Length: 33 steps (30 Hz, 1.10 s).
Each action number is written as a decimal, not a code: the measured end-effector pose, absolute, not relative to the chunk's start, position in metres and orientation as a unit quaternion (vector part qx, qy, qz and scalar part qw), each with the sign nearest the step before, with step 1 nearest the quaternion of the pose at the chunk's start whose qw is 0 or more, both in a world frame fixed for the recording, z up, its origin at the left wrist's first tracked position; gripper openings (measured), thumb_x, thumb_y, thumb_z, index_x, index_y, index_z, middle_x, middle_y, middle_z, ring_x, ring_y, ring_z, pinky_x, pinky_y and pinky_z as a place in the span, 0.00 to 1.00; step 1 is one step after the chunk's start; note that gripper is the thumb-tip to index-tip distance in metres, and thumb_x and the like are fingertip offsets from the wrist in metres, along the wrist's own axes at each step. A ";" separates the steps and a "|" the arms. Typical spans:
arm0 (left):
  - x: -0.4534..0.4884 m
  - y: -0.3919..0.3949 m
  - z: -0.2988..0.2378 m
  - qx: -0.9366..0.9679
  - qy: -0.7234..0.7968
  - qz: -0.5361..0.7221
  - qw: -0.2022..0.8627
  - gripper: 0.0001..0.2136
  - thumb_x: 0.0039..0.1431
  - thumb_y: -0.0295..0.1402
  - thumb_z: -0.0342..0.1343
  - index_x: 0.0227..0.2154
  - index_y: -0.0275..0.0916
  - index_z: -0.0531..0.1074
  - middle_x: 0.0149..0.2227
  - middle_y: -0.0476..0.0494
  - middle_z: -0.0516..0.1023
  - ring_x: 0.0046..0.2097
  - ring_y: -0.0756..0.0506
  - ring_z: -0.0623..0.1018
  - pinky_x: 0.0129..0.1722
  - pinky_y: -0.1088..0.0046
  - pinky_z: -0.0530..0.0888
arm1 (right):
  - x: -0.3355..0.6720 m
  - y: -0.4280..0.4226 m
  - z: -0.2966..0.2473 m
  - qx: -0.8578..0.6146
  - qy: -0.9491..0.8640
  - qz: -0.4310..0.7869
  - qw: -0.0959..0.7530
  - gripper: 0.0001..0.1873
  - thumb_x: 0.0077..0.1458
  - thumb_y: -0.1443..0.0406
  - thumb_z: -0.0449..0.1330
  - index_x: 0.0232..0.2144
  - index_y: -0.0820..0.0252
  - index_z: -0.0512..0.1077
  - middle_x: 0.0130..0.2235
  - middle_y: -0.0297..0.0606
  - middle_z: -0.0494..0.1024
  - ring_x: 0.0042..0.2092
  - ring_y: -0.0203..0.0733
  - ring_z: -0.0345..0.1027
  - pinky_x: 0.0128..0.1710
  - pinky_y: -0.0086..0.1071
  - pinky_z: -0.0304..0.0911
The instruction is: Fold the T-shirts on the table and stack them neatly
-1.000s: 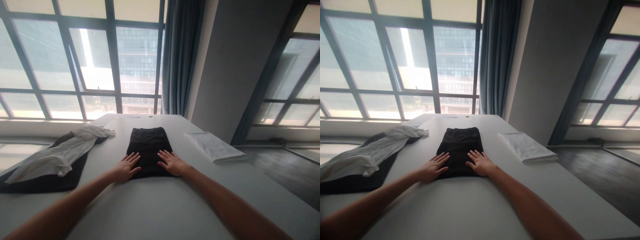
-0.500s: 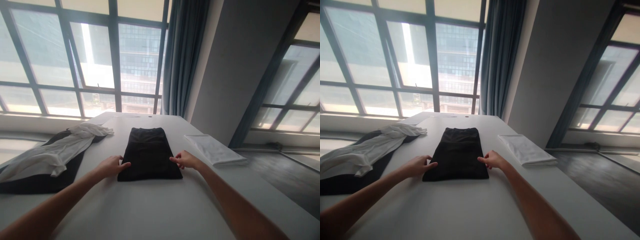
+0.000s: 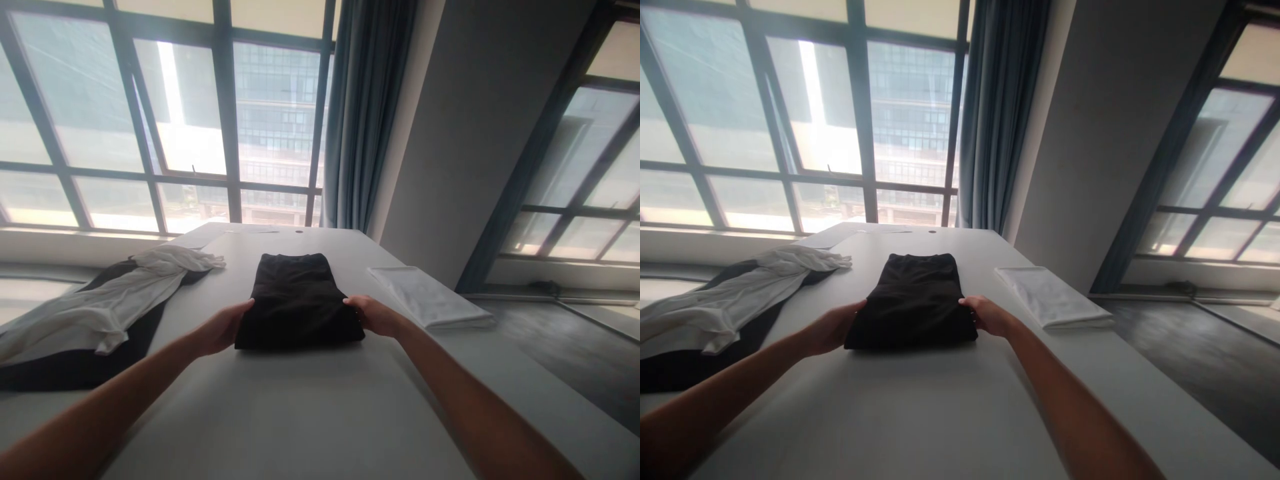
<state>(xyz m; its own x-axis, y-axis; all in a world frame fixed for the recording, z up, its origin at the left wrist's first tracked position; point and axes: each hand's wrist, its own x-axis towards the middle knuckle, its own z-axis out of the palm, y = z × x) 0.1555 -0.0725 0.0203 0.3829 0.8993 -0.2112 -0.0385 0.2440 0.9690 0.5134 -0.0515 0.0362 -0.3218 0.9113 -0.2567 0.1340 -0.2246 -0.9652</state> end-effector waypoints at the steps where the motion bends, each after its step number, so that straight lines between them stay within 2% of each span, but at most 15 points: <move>1: 0.154 -0.073 0.019 0.489 0.416 0.334 0.689 0.17 0.54 0.47 0.62 0.31 0.35 0.76 0.30 0.44 0.80 0.31 0.46 0.79 0.34 0.71 0.75 | 0.513 -0.053 0.037 -0.465 -0.521 0.647 0.307 0.10 0.58 0.59 0.60 0.31 0.60 0.68 0.28 0.31 0.73 0.27 0.31 0.67 0.26 0.23 0.64; 5: 0.149 -0.075 0.021 0.493 0.400 0.263 0.727 0.18 0.46 0.38 0.71 0.38 0.34 0.76 0.37 0.42 0.82 0.38 0.45 0.81 0.38 0.74 0.76 | 0.517 -0.052 0.033 -0.428 -0.503 0.713 0.235 0.16 0.52 0.59 0.68 0.39 0.62 0.72 0.37 0.36 0.79 0.38 0.36 0.75 0.37 0.25 0.70; 9: 0.149 -0.078 0.025 0.537 0.402 0.229 0.705 0.20 0.46 0.38 0.71 0.40 0.33 0.77 0.41 0.38 0.82 0.43 0.42 0.81 0.41 0.71 0.76 | 0.523 -0.050 0.031 -0.448 -0.513 0.708 0.188 0.20 0.48 0.57 0.71 0.38 0.66 0.75 0.38 0.40 0.81 0.39 0.39 0.76 0.39 0.27 0.71; 15: 0.156 -0.081 0.023 0.510 0.372 0.303 0.714 0.19 0.49 0.38 0.68 0.42 0.33 0.76 0.43 0.36 0.82 0.45 0.39 0.81 0.47 0.65 0.75 | 0.514 -0.059 0.034 -0.371 -0.541 0.718 0.232 0.23 0.45 0.63 0.71 0.44 0.66 0.74 0.45 0.46 0.80 0.46 0.44 0.76 0.48 0.34 0.69; 20: 0.153 -0.080 0.024 0.485 0.393 0.285 0.728 0.21 0.44 0.32 0.70 0.42 0.34 0.75 0.43 0.38 0.82 0.45 0.40 0.81 0.47 0.66 0.76 | 0.511 -0.062 0.031 -0.348 -0.522 0.741 0.240 0.26 0.37 0.70 0.72 0.43 0.65 0.74 0.41 0.42 0.81 0.41 0.44 0.77 0.45 0.34 0.70; 22: 0.150 -0.079 0.026 0.481 0.420 0.262 0.724 0.20 0.43 0.30 0.71 0.41 0.34 0.75 0.41 0.39 0.82 0.44 0.40 0.81 0.46 0.67 0.76 | 0.514 -0.060 0.030 -0.366 -0.518 0.742 0.218 0.23 0.38 0.71 0.71 0.41 0.65 0.74 0.40 0.41 0.82 0.40 0.43 0.77 0.43 0.32 0.70; 25: 0.146 -0.078 0.029 0.476 0.460 0.225 0.715 0.19 0.41 0.30 0.71 0.39 0.34 0.76 0.38 0.41 0.82 0.41 0.42 0.82 0.41 0.70 0.77 | 0.521 -0.057 0.026 -0.415 -0.500 0.739 0.178 0.15 0.48 0.66 0.69 0.38 0.66 0.74 0.37 0.40 0.82 0.38 0.39 0.77 0.42 0.29 0.71; 28: 0.144 -0.078 0.032 0.477 0.484 0.191 0.708 0.19 0.43 0.34 0.71 0.39 0.35 0.76 0.36 0.43 0.82 0.35 0.45 0.82 0.32 0.74 0.77 | 0.527 -0.052 0.024 -0.464 -0.490 0.723 0.148 0.18 0.56 0.54 0.64 0.36 0.66 0.74 0.32 0.38 0.81 0.31 0.36 0.76 0.36 0.28 0.72; 30: 0.144 -0.078 0.032 0.475 0.491 0.183 0.707 0.18 0.45 0.38 0.71 0.37 0.34 0.76 0.33 0.44 0.82 0.31 0.46 0.81 0.29 0.75 0.77 | 0.530 -0.049 0.022 -0.490 -0.502 0.701 0.127 0.20 0.56 0.52 0.64 0.33 0.67 0.74 0.28 0.37 0.80 0.27 0.35 0.74 0.33 0.28 0.73; 33: 0.144 -0.078 0.031 0.465 0.513 0.183 0.699 0.16 0.44 0.38 0.71 0.33 0.34 0.76 0.27 0.46 0.80 0.27 0.48 0.79 0.25 0.75 0.76 | 0.533 -0.046 0.022 -0.512 -0.525 0.673 0.097 0.19 0.52 0.54 0.68 0.32 0.67 0.73 0.25 0.36 0.79 0.25 0.35 0.74 0.30 0.28 0.72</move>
<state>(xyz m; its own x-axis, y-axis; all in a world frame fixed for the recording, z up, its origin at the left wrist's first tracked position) 0.1443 -0.0783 0.0313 0.4078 0.7314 -0.5465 0.2215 0.5014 0.8364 0.5327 -0.0465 0.0222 -0.4574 0.6674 -0.5876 0.4069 -0.4305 -0.8057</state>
